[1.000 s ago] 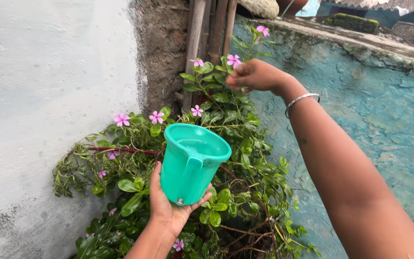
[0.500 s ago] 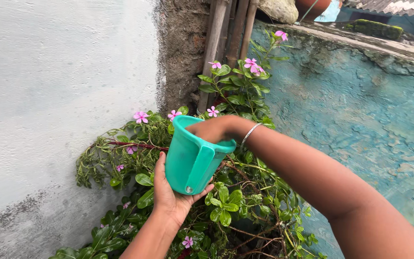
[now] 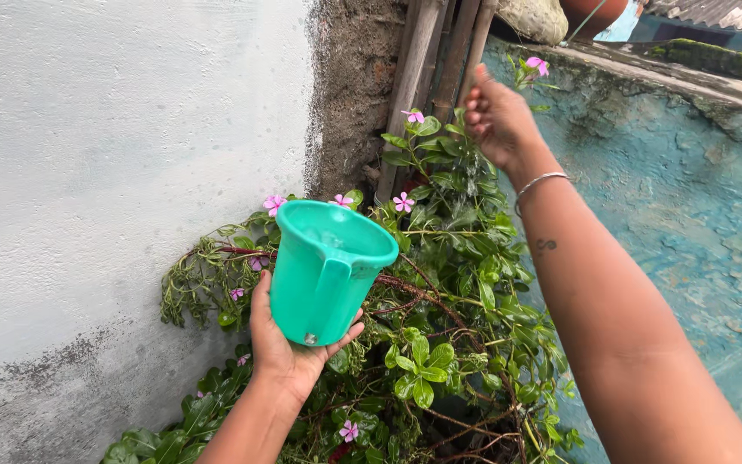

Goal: The person holds a mug of water and sprinkles water onto a flowering plant by hand, removes dried stems from the plant by hand, and pours water over the foliage.

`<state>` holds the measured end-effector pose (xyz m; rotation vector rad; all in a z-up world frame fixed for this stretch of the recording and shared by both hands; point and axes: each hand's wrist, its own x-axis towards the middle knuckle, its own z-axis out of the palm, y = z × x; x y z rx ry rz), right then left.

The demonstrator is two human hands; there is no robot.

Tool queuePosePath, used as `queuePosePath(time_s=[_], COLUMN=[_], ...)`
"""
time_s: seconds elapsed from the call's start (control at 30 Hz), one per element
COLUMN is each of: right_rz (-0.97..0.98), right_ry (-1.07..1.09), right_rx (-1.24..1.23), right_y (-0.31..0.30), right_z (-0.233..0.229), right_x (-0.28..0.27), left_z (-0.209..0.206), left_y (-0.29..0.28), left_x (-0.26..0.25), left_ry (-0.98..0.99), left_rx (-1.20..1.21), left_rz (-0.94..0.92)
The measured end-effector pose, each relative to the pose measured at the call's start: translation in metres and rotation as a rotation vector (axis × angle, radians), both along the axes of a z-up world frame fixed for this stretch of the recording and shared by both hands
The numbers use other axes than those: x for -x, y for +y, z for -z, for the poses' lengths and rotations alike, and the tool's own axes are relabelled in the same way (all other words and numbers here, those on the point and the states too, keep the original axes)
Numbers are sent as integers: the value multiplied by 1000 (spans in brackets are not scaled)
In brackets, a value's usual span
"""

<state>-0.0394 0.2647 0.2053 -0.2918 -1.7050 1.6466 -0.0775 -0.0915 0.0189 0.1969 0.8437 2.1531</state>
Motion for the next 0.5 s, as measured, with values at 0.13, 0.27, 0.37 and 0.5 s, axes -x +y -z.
queuePosePath(time_s=[0.13, 0.27, 0.37, 0.5], right_rz=[-70, -207, 21, -484], right_ry=[-270, -47, -674, -493], right_rx=[-308, -200, -821, -642], right_y=[31, 29, -15, -102], right_z=[22, 26, 17, 0], right_x=[0, 5, 14, 12], left_z=[1, 0, 1, -1], left_y=[-3, -3, -3, 1], left_x=[2, 6, 8, 11], left_ry=[-40, -27, -40, -8], left_rx=[20, 31, 29, 24], left_rz=[-30, -42, -40, -25])
